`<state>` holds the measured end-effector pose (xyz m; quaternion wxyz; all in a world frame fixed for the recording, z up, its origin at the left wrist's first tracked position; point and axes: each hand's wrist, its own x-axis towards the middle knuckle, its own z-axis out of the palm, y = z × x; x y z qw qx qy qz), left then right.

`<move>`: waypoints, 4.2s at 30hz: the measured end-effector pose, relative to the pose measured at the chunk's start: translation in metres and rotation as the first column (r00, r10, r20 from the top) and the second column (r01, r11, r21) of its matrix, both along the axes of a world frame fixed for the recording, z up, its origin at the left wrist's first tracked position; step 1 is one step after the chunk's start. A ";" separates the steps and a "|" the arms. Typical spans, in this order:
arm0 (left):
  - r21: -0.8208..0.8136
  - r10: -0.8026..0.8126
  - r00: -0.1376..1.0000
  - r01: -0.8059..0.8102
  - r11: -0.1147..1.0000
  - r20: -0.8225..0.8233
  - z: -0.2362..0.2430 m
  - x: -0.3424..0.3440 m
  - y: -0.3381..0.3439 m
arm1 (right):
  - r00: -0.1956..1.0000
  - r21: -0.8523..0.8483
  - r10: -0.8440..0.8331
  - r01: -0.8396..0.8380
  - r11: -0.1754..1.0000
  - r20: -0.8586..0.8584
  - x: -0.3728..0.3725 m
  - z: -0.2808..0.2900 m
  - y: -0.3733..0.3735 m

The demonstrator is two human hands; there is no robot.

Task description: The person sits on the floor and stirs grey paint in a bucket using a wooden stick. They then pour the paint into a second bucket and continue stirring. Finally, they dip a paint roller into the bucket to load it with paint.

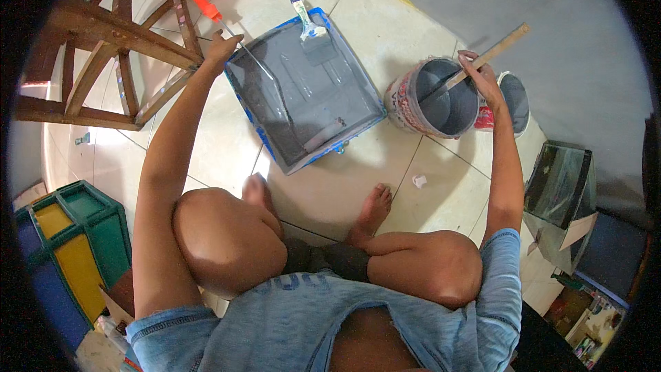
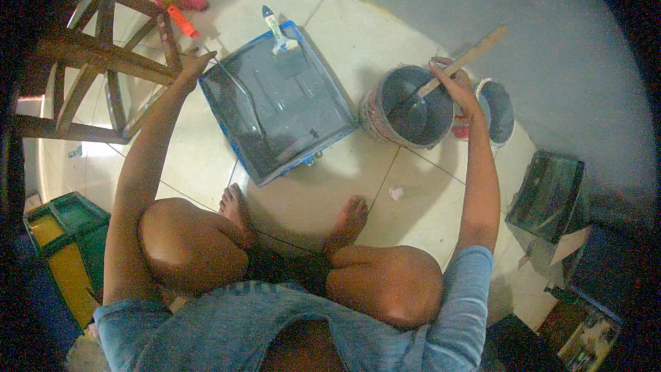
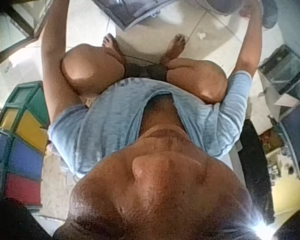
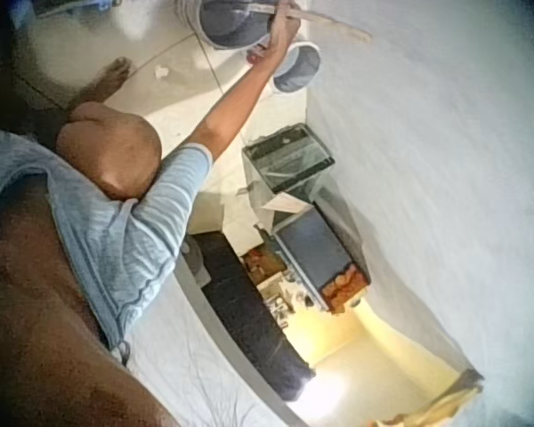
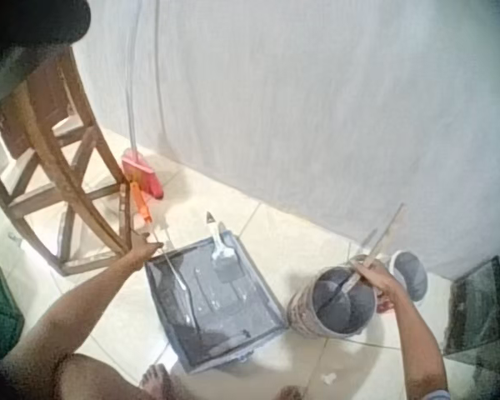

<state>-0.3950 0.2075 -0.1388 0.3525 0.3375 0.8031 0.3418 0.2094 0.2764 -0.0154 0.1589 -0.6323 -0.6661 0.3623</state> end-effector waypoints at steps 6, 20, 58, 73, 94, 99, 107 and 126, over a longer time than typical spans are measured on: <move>0.262 -0.058 0.926 0.166 0.951 -0.374 0.020 0.018 -0.027 | 0.983 0.096 0.182 -0.179 0.979 -0.025 0.028 0.043 -0.043; 0.341 -0.101 0.869 0.294 0.893 -0.484 0.024 0.035 -0.047 | 0.987 0.311 0.143 -0.161 0.937 0.079 0.005 0.046 -0.077; -0.177 -0.838 0.011 0.976 0.127 -0.545 0.056 0.071 -0.257 | 0.998 0.164 0.005 0.006 0.986 -0.070 0.019 0.064 -0.092; -0.078 -0.873 0.039 0.993 0.088 -0.487 0.039 0.154 -0.250 | 0.991 0.180 0.061 -0.039 0.983 -0.121 0.006 0.050 -0.096; -0.066 -0.881 0.073 0.991 0.117 -0.467 0.044 0.171 -0.246 | 0.979 0.002 -0.039 0.040 0.999 -0.198 0.037 0.063 -0.106; -0.057 -0.885 0.068 0.993 0.106 -0.461 0.043 0.175 -0.244 | 0.993 0.230 0.032 -0.004 0.973 -0.116 0.007 0.049 -0.106; -0.061 -0.892 0.086 0.990 0.125 -0.443 0.047 0.175 -0.245 | 0.978 -0.052 0.053 -0.065 0.997 -0.203 0.051 0.068 -0.105; -0.049 -0.896 0.103 0.989 0.138 -0.432 0.047 0.180 -0.248 | 0.992 0.109 -0.068 0.079 0.991 -0.107 0.037 0.036 -0.091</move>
